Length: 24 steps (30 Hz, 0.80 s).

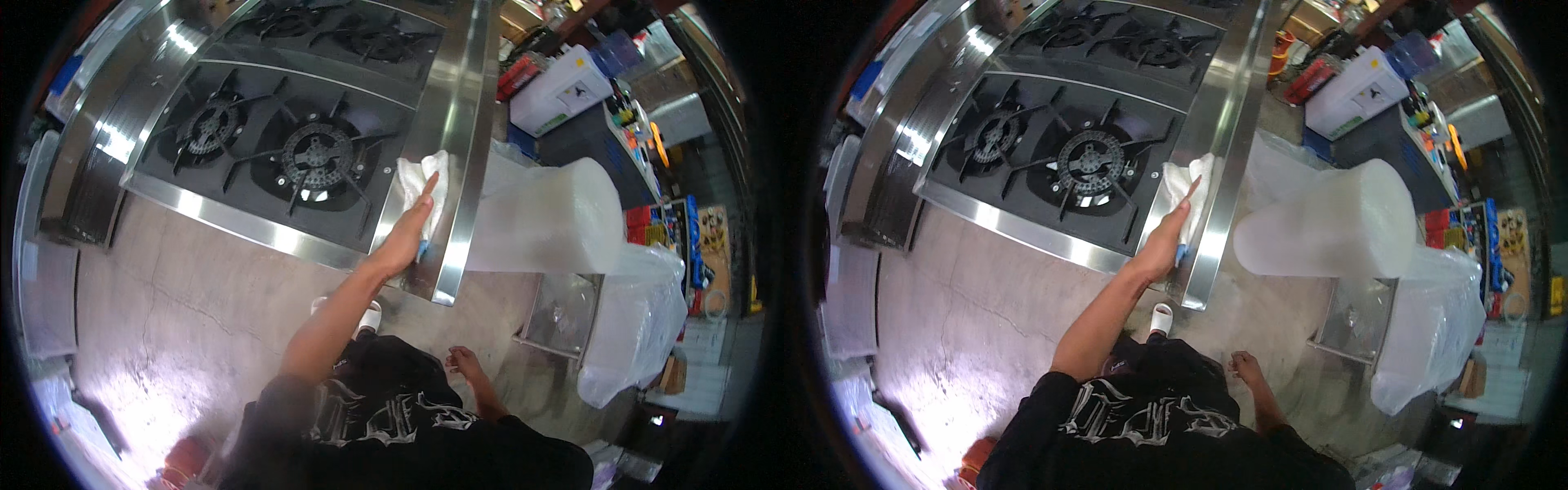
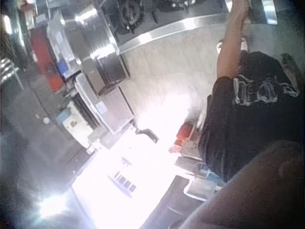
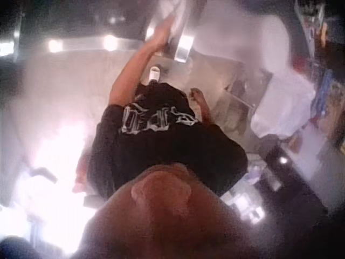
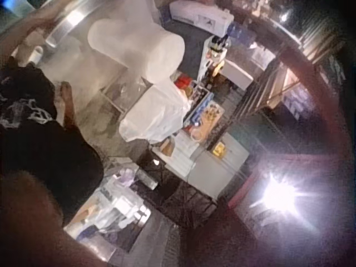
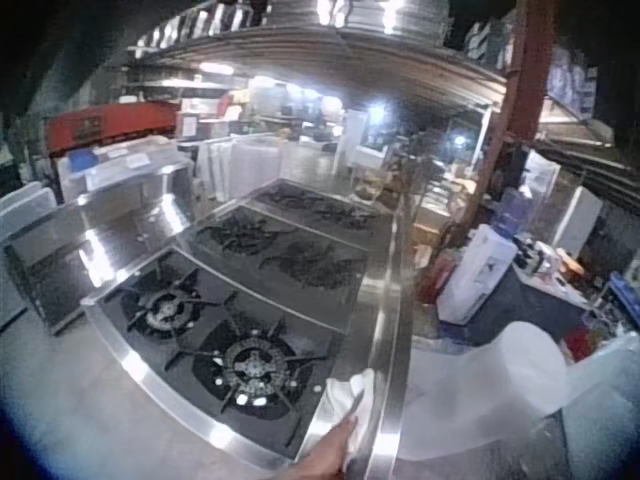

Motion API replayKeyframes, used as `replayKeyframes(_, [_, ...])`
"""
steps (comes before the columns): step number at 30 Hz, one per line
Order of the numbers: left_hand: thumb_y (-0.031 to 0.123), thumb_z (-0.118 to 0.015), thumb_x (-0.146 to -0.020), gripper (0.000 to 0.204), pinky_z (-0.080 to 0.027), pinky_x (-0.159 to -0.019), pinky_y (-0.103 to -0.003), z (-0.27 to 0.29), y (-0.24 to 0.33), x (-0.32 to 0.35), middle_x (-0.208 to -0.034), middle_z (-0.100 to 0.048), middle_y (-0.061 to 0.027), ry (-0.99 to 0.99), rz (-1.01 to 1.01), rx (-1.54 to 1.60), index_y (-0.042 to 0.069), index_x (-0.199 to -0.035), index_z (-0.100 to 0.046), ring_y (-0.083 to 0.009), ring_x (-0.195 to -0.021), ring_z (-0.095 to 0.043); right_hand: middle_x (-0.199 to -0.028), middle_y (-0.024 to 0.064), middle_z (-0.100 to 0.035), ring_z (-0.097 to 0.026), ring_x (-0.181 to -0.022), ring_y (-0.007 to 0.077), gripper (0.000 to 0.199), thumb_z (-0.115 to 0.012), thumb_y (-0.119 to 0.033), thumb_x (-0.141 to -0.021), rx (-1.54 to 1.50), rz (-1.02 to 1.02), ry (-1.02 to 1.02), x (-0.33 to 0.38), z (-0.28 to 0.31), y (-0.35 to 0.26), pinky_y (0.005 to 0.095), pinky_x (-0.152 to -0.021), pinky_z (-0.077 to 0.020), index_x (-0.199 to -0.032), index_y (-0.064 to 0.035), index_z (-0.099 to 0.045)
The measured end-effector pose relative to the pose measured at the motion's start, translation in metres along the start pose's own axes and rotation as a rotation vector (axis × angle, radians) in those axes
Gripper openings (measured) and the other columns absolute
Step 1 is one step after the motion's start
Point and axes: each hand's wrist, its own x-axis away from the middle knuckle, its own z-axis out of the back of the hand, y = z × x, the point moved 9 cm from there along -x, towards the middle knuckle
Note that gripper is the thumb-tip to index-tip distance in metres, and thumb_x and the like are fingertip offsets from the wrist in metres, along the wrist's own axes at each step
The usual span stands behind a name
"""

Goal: The person cleans a stainless steel commercial gas stove using a spray can and cloths. They spray cleaner onto the control panel and stovetop, then wipe the surfaces with a white cloth and a green scrubbing pad, moving around the unit to reach different sides.

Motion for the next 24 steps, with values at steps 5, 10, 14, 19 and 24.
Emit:
replayKeyframes(5, [0.04, -0.032, -0.108, 0.073, -0.001, -0.126, -0.044, -0.018, 0.007, 0.059, -0.171, 0.001, -0.0144, -0.188, -0.001, 0.012, 0.004, -0.163, 0.0, -0.031, -0.157, 0.0, -0.094, 0.0055, -0.069, -0.067, -0.08, 0.0173, 0.036, -0.057, -0.034, -0.101, -0.12, 0.04, 0.08, 0.023, -0.024, 0.006, 0.0332, -0.068, -0.0542, -0.121, -0.0047, -0.061])
replayKeyframes(10, [0.036, -0.04, -0.106, 0.072, -0.001, -0.125, -0.048, -0.04, 0.063, 0.099, -0.17, -0.008, -0.0186, -0.21, -0.354, -0.177, -0.003, -0.16, -0.013, -0.0382, -0.157, 0.002, -0.094, 0.007, -0.068, -0.066, -0.085, 0.0165, 0.032, -0.059, -0.033, -0.1, 0.167, 0.037, -0.061, 0.023, -0.064, 0.051, 0.0341, -0.072, -0.0534, -0.115, -0.0062, -0.066])
replayKeyframes(14, [0.03, -0.046, -0.104, 0.064, -0.007, -0.125, -0.05, -0.055, 0.099, 0.06, -0.167, -0.018, -0.0221, -0.375, -0.397, -0.679, -0.005, -0.156, -0.03, -0.0444, -0.156, -0.002, -0.091, 0.0073, -0.068, -0.063, -0.081, 0.0158, 0.03, -0.06, -0.029, -0.099, 0.151, 0.079, 0.014, 0.001, -0.066, 0.062, 0.0342, -0.069, -0.0519, -0.114, -0.0041, -0.067])
replayKeyframes(19, [0.024, -0.051, -0.101, 0.064, -0.011, -0.124, -0.052, -0.065, 0.121, 0.016, -0.167, -0.02, -0.0213, -0.446, -0.277, -1.032, -0.004, -0.155, -0.032, -0.0457, -0.156, -0.002, -0.104, 0.0147, -0.071, -0.066, -0.094, 0.0328, 0.03, -0.065, -0.023, -0.091, 0.037, 0.222, 0.063, -0.052, -0.03, 0.046, 0.0419, -0.084, -0.0535, -0.115, -0.0057, -0.07])
replayKeyframes(24, [0.028, -0.05, -0.101, 0.068, -0.008, -0.125, -0.051, -0.074, 0.124, -0.061, -0.169, -0.014, -0.0191, -0.309, -0.193, -1.242, -0.002, -0.158, -0.028, -0.0419, -0.157, -0.001, -0.105, 0.0146, -0.07, -0.068, -0.092, 0.0331, 0.03, -0.065, -0.025, -0.091, 0.103, 0.402, -0.004, -0.114, 0.067, 0.016, 0.0411, -0.078, -0.0555, -0.113, -0.006, -0.069])
